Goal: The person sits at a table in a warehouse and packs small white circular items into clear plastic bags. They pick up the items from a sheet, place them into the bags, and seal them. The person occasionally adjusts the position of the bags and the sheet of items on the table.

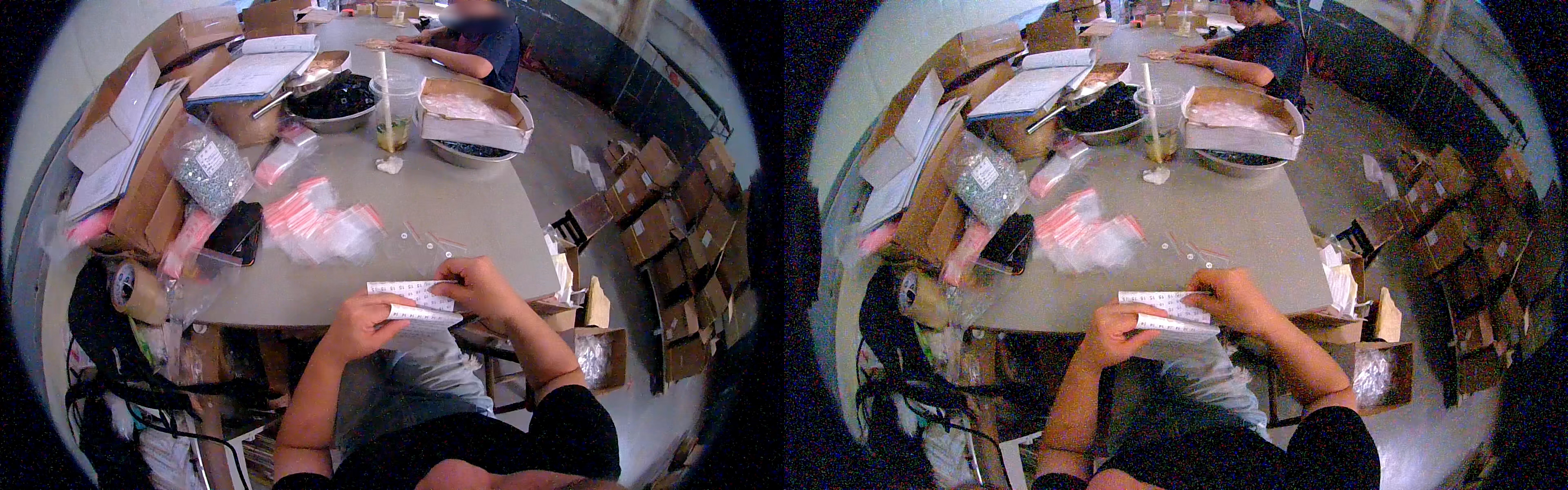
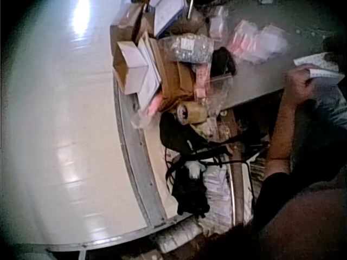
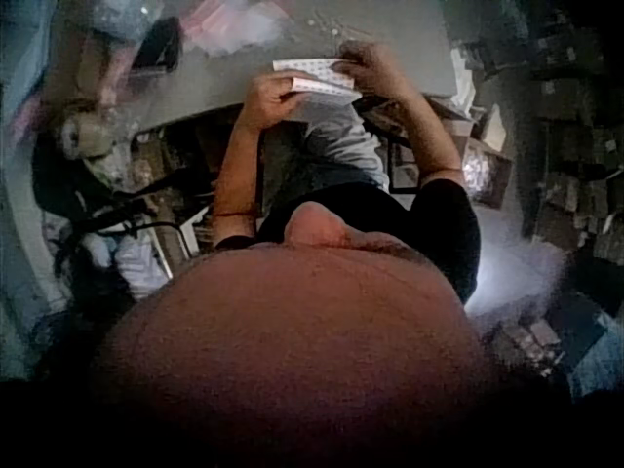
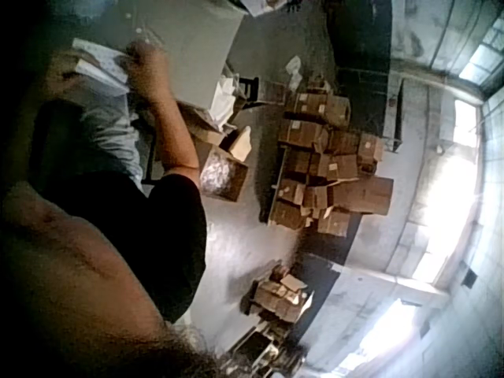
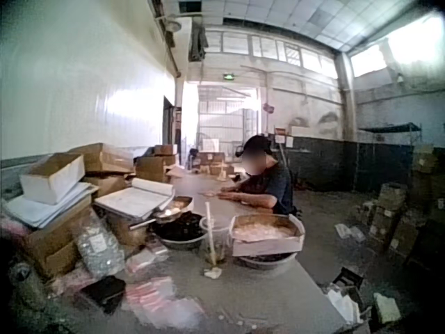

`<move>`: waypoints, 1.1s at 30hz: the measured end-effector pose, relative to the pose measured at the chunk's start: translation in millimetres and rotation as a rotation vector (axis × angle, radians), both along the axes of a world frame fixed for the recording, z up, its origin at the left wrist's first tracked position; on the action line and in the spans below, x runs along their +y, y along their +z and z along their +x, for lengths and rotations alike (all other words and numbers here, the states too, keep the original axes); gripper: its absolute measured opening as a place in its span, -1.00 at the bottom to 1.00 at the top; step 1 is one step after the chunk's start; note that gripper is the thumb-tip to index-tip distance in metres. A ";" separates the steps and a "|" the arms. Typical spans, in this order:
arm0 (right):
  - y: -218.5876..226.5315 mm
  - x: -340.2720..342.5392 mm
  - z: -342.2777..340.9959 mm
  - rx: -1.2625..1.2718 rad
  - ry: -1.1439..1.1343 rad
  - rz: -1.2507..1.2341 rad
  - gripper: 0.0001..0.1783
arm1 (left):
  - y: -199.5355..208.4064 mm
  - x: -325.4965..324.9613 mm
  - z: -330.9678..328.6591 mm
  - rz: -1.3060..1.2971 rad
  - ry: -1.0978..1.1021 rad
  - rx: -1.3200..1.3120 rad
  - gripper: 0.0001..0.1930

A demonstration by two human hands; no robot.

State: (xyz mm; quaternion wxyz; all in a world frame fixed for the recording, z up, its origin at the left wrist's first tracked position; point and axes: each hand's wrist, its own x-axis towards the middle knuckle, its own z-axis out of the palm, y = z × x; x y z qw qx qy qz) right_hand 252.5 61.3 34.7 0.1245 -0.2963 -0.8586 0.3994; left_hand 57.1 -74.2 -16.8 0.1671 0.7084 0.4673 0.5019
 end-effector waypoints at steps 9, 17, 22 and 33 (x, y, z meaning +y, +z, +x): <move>-5.5 4.3 3.2 0.084 0.048 0.167 -0.83 | 4.7 0.1 -2.2 -0.065 -0.020 0.093 -0.85; -1.1 5.5 1.3 0.105 0.180 0.363 -0.86 | -0.2 3.0 -1.4 -0.052 0.021 0.102 -0.83; -1.6 1.6 7.3 0.032 0.242 0.452 -0.85 | -2.8 4.2 -3.0 -0.121 0.065 0.156 -0.82; -13.2 56.5 -0.9 -0.075 0.020 0.137 -0.80 | -0.4 6.3 -3.3 -0.108 0.043 0.114 -0.82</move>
